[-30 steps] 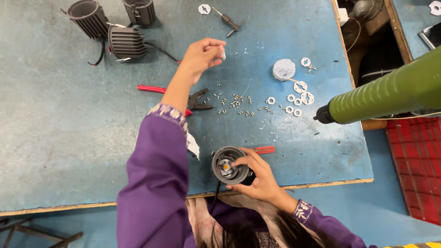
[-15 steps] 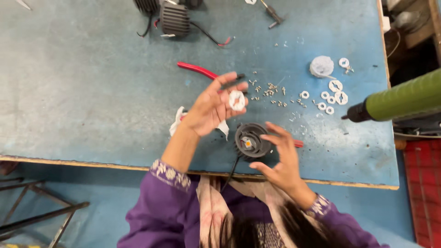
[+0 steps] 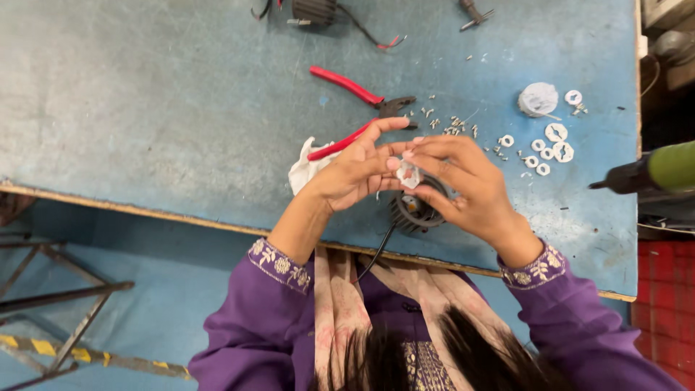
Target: The person assembles a lighting component by inserting internal parts into a gray cylindrical housing and securing them with a screwdriver. They handle various screws, small white circular components, and a red-handled tool while working at a blue workbench.
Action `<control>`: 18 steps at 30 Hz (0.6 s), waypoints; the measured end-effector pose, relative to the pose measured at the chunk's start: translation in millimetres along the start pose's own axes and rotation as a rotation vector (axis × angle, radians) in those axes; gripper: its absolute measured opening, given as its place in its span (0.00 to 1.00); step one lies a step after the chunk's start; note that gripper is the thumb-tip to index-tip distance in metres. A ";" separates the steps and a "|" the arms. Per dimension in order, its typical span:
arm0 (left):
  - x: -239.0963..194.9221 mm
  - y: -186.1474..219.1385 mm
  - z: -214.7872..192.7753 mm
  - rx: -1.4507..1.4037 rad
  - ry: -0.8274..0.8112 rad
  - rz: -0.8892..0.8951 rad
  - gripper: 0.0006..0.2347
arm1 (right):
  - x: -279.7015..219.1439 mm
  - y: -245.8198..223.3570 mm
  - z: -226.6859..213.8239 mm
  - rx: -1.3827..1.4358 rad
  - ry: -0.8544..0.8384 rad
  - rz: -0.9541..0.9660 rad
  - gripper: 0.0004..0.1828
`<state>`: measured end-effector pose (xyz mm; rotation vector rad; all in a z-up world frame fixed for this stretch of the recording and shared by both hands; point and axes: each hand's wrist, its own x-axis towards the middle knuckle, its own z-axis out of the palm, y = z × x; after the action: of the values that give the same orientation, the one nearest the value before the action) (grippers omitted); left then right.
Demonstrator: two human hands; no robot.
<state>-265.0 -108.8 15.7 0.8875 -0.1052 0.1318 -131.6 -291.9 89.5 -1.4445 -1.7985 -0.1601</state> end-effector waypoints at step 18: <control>-92.4 -16.3 -16.3 1.814 0.857 0.334 0.09 | -41.0 85.3 6.2 1.365 0.247 0.645 0.31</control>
<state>-353.1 -112.8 -20.5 2.5123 0.8130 1.0048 -60.0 -290.9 27.3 -0.7987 -0.7476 0.9816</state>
